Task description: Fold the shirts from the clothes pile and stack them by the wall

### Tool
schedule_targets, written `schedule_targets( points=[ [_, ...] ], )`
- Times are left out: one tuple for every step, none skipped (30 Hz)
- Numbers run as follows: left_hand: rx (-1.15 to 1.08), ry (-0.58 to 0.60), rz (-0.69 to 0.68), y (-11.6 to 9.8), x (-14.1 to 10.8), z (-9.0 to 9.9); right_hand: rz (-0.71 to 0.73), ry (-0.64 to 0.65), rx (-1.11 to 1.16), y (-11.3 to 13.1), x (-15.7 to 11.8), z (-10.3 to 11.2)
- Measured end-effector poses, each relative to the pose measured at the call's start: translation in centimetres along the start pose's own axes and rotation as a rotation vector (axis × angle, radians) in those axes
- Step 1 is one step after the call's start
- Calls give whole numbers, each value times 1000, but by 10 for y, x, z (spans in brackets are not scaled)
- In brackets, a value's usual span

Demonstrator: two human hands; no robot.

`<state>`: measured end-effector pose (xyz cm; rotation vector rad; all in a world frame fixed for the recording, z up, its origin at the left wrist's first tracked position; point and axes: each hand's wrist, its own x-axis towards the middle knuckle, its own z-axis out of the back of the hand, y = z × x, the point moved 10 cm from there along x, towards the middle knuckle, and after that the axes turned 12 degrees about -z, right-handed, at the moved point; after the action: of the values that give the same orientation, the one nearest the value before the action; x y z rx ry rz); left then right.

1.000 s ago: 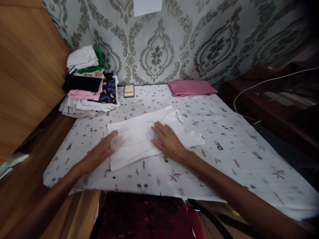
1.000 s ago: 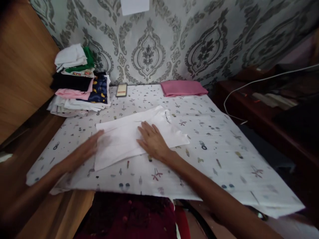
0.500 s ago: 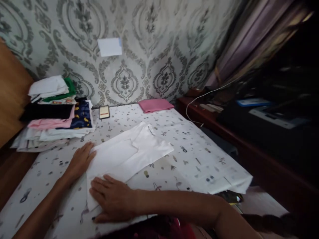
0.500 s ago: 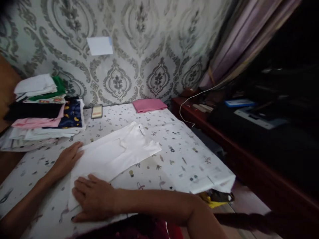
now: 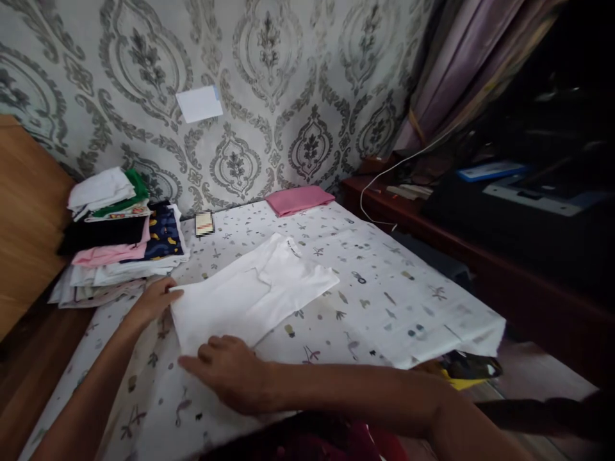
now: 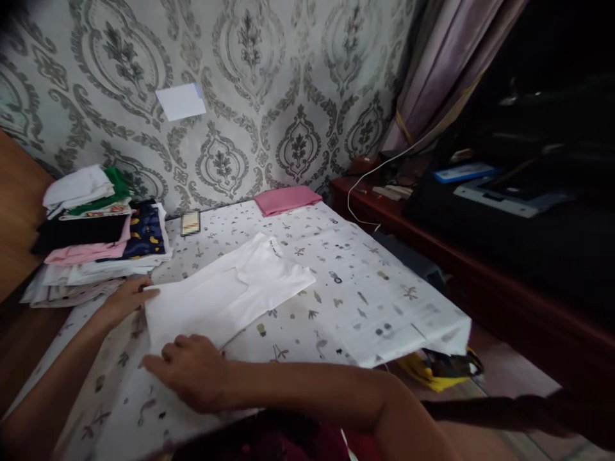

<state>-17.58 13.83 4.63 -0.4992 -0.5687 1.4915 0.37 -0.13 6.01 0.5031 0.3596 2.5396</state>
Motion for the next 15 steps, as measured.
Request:
schedule_targets(
  points=[
    [-74,-19,22,-7,2,3,-82,-31,97,-14,0,8],
    [-150,-34,41,-15,6,5,-177,-75,211,-31,-3,17],
    [-225,-43,54,-24,11,6,-281,-121,336,-50,-8,26],
    [-294,-42,59,-35,17,4,-387,-166,458,-71,-16,33],
    [-360,-28,57,-45,25,-1,-486,-207,570,-92,-26,38],
    [-423,0,60,-55,34,-9,-574,-243,665,-111,-38,41],
    [-478,32,70,-62,44,-19,-654,-270,745,-130,-50,43],
    [-522,65,83,-68,53,-31,-725,-289,817,-146,-61,43],
    [-555,96,98,-72,62,-44,-787,-298,888,-160,-72,41],
    [-576,123,112,-75,70,-57,-843,-293,962,-172,-82,37],
    [-584,145,126,-77,77,-70,-889,-274,1037,-180,-89,32],
    [-581,163,137,-77,83,-81,-923,-251,1105,-186,-93,27],
    [-572,179,146,-77,87,-91,-944,-232,1161,-189,-96,22],
    [-565,195,154,-76,90,-100,-950,-220,1201,-190,-97,20],
    [-558,210,158,-75,92,-106,-946,-213,1227,-190,-97,19]
  ],
)
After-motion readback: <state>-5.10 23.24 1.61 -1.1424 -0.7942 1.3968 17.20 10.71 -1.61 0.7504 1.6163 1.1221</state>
